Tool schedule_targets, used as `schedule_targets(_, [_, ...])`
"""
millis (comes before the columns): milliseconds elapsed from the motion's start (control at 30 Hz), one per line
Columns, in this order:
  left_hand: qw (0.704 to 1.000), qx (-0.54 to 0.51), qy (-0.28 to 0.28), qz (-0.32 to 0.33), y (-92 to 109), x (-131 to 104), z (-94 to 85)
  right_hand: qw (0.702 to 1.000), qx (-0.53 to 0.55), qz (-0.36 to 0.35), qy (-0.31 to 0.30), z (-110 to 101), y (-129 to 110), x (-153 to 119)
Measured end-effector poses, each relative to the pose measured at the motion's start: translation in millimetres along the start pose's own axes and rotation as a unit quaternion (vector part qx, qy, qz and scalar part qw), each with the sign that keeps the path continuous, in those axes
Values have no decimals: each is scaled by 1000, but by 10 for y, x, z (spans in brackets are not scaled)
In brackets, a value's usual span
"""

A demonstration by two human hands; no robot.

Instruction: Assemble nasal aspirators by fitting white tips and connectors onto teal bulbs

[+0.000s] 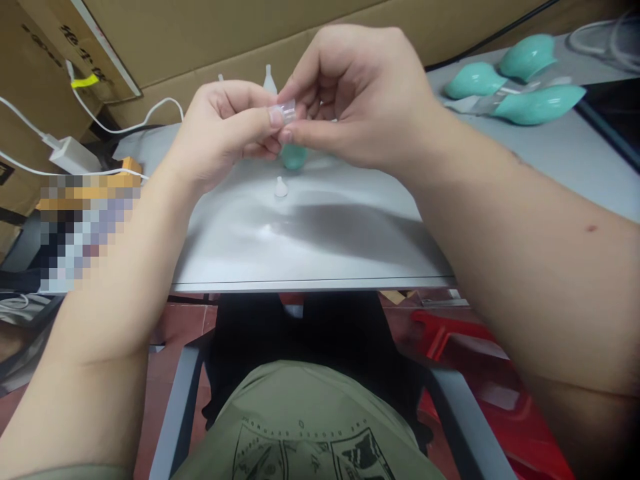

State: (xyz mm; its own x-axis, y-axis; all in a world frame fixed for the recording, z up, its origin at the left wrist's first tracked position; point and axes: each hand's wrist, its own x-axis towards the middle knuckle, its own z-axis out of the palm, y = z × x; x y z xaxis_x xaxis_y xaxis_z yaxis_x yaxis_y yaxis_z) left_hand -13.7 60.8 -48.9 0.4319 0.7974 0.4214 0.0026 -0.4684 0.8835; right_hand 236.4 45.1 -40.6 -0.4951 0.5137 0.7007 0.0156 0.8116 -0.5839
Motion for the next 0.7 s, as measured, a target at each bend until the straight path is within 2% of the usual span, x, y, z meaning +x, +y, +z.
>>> schedule_targets(133, [1000,-12,-23,-3,-44,26,-39,999,-42,8,13,-11,-22,-9])
schedule_targets(367, [999,15,-27,11,-74,20,-55,995,-95,-7,2,-11,-16,-48])
schedule_targets(500, [999,36,-1,24,-73,29,6,995,-103,5,6,-2,-28,-58])
schedule_targets(700, [996,68,25,52,85,-10,123,996,-87,19,22,18,-95,-59])
